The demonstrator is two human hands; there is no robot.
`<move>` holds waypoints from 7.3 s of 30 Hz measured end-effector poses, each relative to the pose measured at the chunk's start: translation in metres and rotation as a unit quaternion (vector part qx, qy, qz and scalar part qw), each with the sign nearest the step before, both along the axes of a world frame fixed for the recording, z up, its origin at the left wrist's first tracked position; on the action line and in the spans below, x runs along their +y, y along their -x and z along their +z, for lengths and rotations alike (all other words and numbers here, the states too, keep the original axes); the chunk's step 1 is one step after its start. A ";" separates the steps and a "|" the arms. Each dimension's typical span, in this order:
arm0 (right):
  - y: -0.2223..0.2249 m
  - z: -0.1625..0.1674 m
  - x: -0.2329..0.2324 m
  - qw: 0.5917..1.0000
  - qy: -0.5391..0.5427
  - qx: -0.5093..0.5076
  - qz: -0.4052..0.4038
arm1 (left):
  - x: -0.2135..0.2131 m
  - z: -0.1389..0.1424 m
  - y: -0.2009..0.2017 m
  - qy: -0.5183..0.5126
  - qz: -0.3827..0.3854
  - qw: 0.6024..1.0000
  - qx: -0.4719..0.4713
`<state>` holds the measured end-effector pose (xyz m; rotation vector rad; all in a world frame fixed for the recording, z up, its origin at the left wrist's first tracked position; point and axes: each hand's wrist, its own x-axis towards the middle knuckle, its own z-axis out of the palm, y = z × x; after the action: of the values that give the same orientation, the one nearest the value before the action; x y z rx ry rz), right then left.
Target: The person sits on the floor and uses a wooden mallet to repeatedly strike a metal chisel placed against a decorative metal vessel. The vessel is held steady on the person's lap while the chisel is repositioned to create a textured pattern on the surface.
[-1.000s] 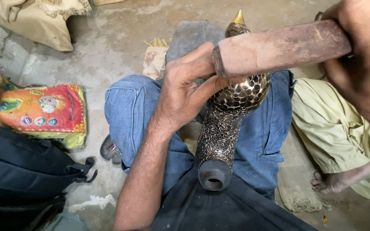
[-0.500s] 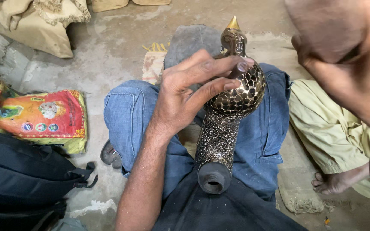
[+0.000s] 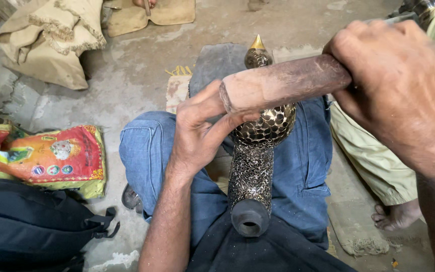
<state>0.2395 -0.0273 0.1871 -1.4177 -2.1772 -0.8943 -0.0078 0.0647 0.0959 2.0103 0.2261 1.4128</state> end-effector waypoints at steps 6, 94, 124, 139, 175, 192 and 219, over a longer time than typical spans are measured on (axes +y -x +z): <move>-0.022 -0.043 0.020 0.915 0.129 0.366 0.115 | -0.014 -0.017 -0.003 0.164 0.089 0.952 -0.241; -0.023 0.024 0.039 0.976 0.161 0.146 -0.005 | -0.057 0.005 -0.027 0.042 0.270 0.962 0.010; -0.015 0.023 0.037 0.990 0.137 0.035 -0.018 | -0.055 0.005 -0.025 0.034 0.274 0.961 0.026; -0.026 0.010 0.042 0.978 0.178 0.111 0.019 | -0.055 0.007 -0.024 0.036 0.255 0.966 0.027; -0.032 -0.001 0.041 0.982 0.135 0.083 0.099 | -0.051 0.011 -0.019 0.018 0.242 0.969 0.051; -0.022 0.002 0.044 0.929 0.254 0.268 -0.027 | -0.048 0.015 -0.014 0.050 0.206 0.975 0.059; -0.029 -0.019 0.045 0.926 0.257 0.254 0.109 | -0.044 0.018 -0.009 0.050 0.193 0.976 0.083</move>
<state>0.2683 0.0175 0.1677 -1.3796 -2.1599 0.1448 0.0011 0.0203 0.1139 2.0751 0.7822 1.4246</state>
